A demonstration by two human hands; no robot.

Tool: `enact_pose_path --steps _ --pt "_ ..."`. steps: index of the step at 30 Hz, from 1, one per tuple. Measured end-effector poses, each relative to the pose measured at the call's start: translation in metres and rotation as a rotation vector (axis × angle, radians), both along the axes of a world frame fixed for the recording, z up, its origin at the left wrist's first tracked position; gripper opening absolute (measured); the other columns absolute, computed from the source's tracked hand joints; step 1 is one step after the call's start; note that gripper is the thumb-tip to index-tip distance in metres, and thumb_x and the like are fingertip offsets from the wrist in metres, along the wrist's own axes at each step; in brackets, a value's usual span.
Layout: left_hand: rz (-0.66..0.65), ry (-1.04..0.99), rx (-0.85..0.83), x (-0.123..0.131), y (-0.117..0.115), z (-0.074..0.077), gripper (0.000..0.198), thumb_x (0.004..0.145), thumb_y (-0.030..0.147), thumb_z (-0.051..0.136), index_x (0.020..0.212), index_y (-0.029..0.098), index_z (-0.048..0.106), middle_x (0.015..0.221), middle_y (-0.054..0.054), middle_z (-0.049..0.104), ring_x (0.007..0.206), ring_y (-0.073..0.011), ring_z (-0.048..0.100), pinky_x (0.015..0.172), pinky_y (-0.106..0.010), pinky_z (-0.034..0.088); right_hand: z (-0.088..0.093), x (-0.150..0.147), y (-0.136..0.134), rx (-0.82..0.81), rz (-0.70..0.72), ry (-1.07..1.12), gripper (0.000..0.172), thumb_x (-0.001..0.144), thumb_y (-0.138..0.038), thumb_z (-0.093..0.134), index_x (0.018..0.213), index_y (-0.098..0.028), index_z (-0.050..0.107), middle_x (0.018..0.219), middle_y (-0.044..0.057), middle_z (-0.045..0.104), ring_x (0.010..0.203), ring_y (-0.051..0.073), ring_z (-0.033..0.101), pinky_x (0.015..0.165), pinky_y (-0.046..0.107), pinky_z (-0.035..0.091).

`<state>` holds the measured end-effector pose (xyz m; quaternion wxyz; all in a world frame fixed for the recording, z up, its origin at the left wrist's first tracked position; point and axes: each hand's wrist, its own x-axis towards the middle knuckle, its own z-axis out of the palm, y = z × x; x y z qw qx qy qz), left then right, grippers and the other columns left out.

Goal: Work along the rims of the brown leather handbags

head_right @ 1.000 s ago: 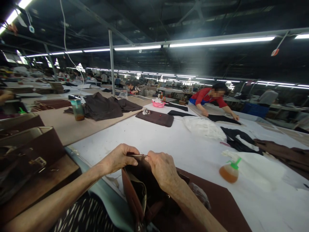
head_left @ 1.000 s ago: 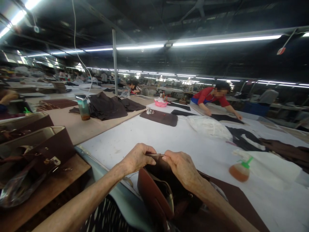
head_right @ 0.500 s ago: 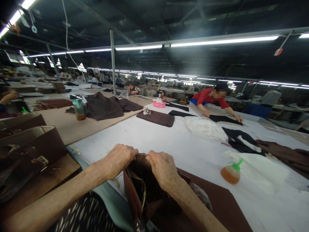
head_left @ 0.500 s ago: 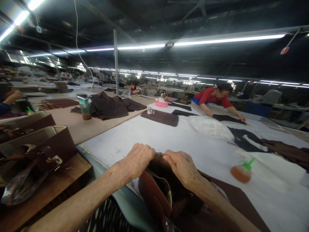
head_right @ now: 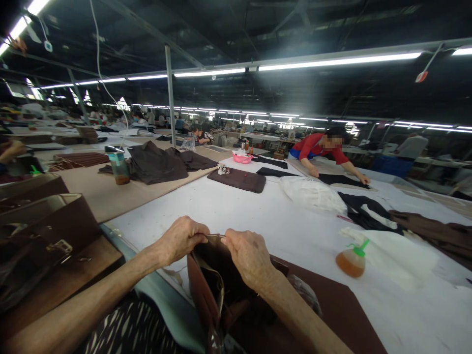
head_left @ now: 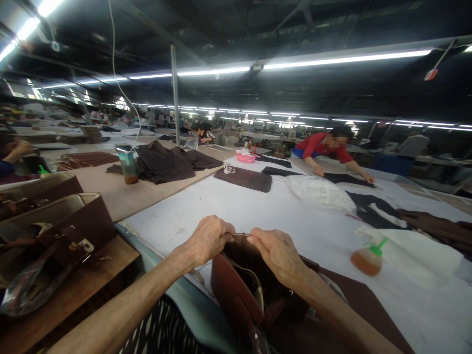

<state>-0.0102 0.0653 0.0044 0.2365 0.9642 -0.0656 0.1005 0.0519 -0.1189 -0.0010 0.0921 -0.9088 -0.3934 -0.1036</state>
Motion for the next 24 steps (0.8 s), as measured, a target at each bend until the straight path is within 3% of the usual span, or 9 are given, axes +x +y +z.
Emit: enact_pose_path --steps 5,9,15,19,22,24 --pt "-0.007 0.017 0.008 0.0 -0.004 0.004 0.02 0.075 0.017 0.048 0.061 0.016 0.062 0.048 0.002 0.04 0.049 -0.0096 0.036 0.054 -0.021 0.026 -0.002 0.005 0.002 -0.014 0.064 -0.126 0.016 0.091 -0.032 0.044 0.087 -0.022 0.056 0.074 -0.001 0.063 0.063 0.014 0.054 0.055 0.029 0.02" --pt "-0.016 0.004 0.003 0.0 -0.004 0.003 0.02 0.075 0.016 0.046 0.062 0.016 0.061 0.048 0.001 0.041 0.048 -0.0096 0.036 0.053 -0.021 0.025 0.0 0.005 0.01 -0.009 0.136 -0.186 0.016 0.089 -0.034 0.048 0.082 -0.023 0.057 0.07 -0.002 0.061 0.058 0.013 0.052 0.053 0.029 0.018" --pt "-0.032 -0.04 -0.015 -0.001 0.001 -0.004 0.02 0.075 0.018 0.046 0.066 0.018 0.063 0.049 0.001 0.044 0.05 -0.0102 0.041 0.054 -0.021 0.028 0.011 0.0 0.02 0.002 0.177 0.029 0.033 0.091 -0.033 0.042 0.064 -0.019 0.054 0.057 -0.002 0.056 0.054 0.01 0.046 0.054 0.026 0.024" --pt "-0.025 -0.03 -0.07 -0.003 0.003 -0.007 0.019 0.076 0.016 0.045 0.076 0.02 0.064 0.058 0.001 0.056 0.056 -0.012 0.049 0.058 -0.022 0.032 0.017 -0.005 0.025 -0.061 0.144 0.006 0.022 0.09 -0.023 0.041 0.077 -0.019 0.058 0.069 0.001 0.063 0.063 0.014 0.053 0.058 0.027 0.026" --pt "-0.011 -0.012 -0.174 -0.006 0.003 -0.008 0.02 0.075 0.015 0.046 0.092 0.02 0.055 0.067 0.002 0.06 0.06 -0.0124 0.051 0.059 -0.021 0.035 0.023 -0.01 0.031 -0.072 0.197 0.113 0.008 0.082 -0.021 0.053 0.087 -0.019 0.058 0.078 0.002 0.064 0.07 0.015 0.056 0.06 0.025 0.03" --pt "-0.02 -0.01 -0.24 -0.009 0.003 -0.007 0.022 0.075 0.015 0.047 0.097 0.021 0.047 0.068 0.003 0.06 0.059 -0.0121 0.05 0.058 -0.021 0.035 0.027 -0.012 0.036 -0.083 0.224 0.188 0.008 0.08 -0.025 0.056 0.083 -0.018 0.059 0.075 0.002 0.064 0.067 0.014 0.055 0.059 0.024 0.031"
